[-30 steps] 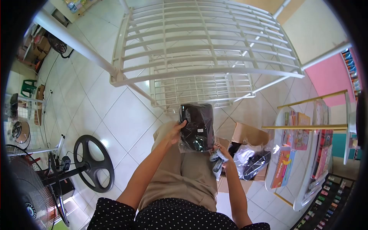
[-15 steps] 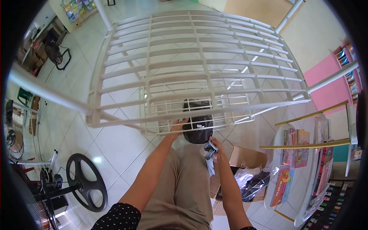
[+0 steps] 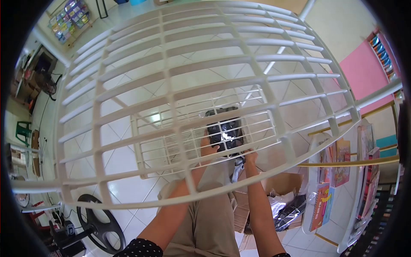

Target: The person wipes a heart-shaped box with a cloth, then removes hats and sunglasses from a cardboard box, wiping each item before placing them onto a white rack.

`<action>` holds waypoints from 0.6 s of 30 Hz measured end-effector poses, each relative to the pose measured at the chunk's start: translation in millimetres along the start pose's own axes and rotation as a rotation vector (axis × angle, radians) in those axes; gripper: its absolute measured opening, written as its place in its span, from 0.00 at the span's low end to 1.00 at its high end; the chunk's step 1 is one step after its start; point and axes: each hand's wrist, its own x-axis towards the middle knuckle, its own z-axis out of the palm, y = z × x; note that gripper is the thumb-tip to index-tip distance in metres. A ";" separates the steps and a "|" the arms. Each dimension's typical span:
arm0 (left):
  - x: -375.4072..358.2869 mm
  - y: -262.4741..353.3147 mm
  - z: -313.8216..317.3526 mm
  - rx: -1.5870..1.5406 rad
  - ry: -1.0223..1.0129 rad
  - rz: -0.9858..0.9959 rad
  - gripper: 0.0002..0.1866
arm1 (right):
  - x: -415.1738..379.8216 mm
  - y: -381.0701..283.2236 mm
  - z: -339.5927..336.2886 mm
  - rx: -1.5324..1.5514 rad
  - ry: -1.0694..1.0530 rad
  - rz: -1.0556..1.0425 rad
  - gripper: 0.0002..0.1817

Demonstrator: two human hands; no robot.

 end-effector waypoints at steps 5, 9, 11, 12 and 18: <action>12.8 15.2 26.0 0.099 0.052 0.043 0.31 | 4.2 -0.3 -8.4 0.026 0.255 -0.057 0.14; 26.1 17.6 24.0 0.190 0.102 0.063 0.31 | -14.2 -16.5 -2.4 -0.056 0.265 -0.075 0.16; 33.5 21.6 30.9 0.240 0.131 0.075 0.30 | -9.0 -7.5 0.2 -0.054 0.365 -0.077 0.14; 35.7 23.6 35.4 0.262 0.146 0.082 0.30 | -2.6 3.1 0.9 -0.112 0.402 -0.117 0.13; 52.7 26.8 59.9 0.389 0.243 0.128 0.30 | 0.9 2.6 8.6 -0.452 0.573 -0.081 0.12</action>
